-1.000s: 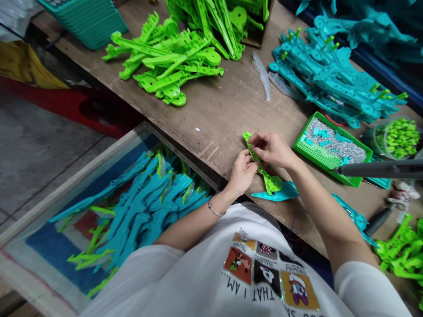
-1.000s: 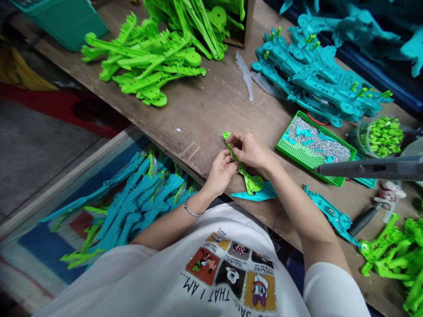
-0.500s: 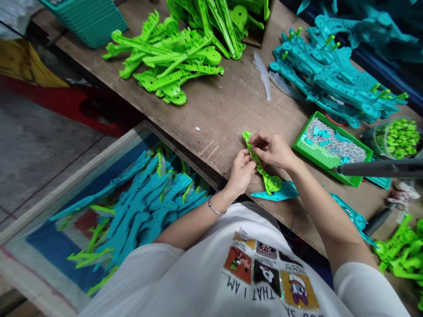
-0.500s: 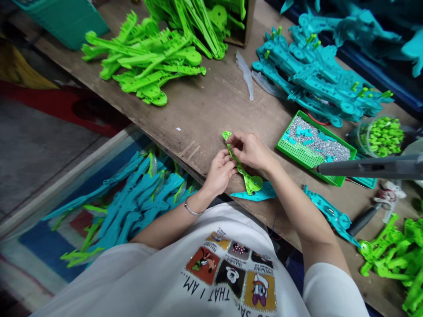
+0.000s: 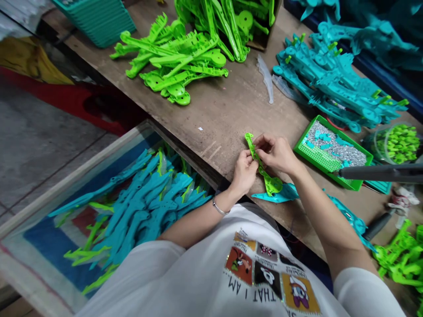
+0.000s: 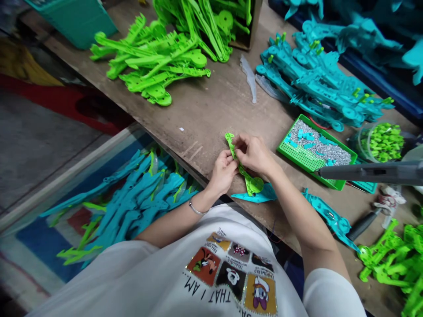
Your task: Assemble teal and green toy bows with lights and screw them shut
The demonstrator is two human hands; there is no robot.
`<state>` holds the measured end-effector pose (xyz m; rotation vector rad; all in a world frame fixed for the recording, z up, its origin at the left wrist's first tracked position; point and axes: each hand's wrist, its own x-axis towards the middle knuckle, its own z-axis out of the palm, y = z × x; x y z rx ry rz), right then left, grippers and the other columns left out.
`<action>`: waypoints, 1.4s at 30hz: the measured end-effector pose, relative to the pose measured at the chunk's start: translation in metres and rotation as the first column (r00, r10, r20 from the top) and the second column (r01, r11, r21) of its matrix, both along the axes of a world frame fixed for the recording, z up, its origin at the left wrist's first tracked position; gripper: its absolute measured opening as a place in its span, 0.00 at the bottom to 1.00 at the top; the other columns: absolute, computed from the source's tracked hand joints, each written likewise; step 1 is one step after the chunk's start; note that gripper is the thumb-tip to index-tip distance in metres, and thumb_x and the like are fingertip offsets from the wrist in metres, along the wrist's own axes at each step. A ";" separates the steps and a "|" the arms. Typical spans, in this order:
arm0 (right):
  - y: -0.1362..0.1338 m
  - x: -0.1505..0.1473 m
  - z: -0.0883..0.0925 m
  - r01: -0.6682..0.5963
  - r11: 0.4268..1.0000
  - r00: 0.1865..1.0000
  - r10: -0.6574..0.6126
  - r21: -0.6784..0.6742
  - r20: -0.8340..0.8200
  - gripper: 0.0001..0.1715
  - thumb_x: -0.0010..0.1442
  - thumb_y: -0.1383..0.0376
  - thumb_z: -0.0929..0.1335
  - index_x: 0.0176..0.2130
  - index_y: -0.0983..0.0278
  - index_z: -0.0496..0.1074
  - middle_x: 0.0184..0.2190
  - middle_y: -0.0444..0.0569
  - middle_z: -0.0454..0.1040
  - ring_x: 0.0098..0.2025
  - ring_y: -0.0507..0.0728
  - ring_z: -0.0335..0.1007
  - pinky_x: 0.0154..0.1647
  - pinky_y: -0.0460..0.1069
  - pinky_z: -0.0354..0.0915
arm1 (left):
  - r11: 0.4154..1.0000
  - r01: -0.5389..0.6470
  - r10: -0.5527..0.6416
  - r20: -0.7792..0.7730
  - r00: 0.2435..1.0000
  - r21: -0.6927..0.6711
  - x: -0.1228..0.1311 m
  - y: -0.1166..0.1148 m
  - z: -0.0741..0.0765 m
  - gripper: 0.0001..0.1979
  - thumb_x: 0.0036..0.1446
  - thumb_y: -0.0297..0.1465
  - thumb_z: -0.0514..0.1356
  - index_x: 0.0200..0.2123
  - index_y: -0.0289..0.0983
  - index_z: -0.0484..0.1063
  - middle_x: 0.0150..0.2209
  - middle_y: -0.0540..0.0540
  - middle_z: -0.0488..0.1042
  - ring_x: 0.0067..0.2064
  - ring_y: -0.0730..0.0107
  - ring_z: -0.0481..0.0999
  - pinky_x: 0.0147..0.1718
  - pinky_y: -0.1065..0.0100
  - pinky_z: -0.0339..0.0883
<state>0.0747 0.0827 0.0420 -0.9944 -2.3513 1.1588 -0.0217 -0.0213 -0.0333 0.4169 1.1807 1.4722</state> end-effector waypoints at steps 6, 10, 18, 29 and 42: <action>-0.006 -0.012 -0.001 0.060 0.993 0.997 -0.065 0.099 0.049 0.17 0.52 0.74 0.67 0.42 0.65 0.75 0.32 0.46 0.78 0.32 0.53 0.73 0.37 0.48 0.66 | 0.999 -0.027 0.028 -0.025 0.999 0.027 0.000 0.000 -0.002 0.17 0.58 0.30 0.67 0.48 0.38 0.67 0.46 0.45 0.81 0.46 0.69 0.81 0.43 0.71 0.73; -0.006 -0.015 -0.001 0.053 0.995 0.997 -0.057 0.089 0.048 0.19 0.51 0.74 0.66 0.43 0.65 0.74 0.31 0.45 0.77 0.32 0.53 0.74 0.37 0.48 0.66 | 0.999 -0.034 0.035 -0.023 0.999 0.026 -0.001 0.000 -0.002 0.17 0.58 0.29 0.68 0.48 0.38 0.68 0.47 0.45 0.81 0.48 0.67 0.81 0.45 0.69 0.74; -0.003 -0.003 -0.005 0.093 0.995 0.995 -0.093 -0.024 -0.017 0.21 0.55 0.73 0.67 0.49 0.64 0.75 0.38 0.48 0.84 0.39 0.56 0.82 0.44 0.50 0.72 | 1.000 -0.013 0.013 0.025 1.000 0.021 -0.001 0.000 -0.005 0.17 0.59 0.31 0.69 0.48 0.38 0.67 0.41 0.47 0.81 0.38 0.72 0.80 0.39 0.72 0.73; -0.017 -0.013 -0.005 0.007 0.964 0.981 -0.058 0.267 0.183 0.22 0.58 0.76 0.65 0.51 0.64 0.72 0.39 0.50 0.84 0.41 0.59 0.82 0.43 0.50 0.71 | 0.999 -0.039 0.039 0.015 0.999 0.021 0.000 0.001 -0.003 0.14 0.59 0.27 0.67 0.46 0.38 0.67 0.43 0.46 0.82 0.45 0.69 0.82 0.44 0.70 0.74; -0.028 0.004 -0.014 0.052 0.964 0.997 -0.066 0.260 0.044 0.20 0.62 0.74 0.65 0.53 0.61 0.69 0.44 0.50 0.85 0.45 0.57 0.84 0.46 0.50 0.75 | 1.000 -0.012 0.011 0.015 1.000 0.021 -0.001 -0.001 -0.001 0.16 0.58 0.26 0.65 0.48 0.39 0.66 0.43 0.47 0.82 0.45 0.69 0.82 0.45 0.69 0.74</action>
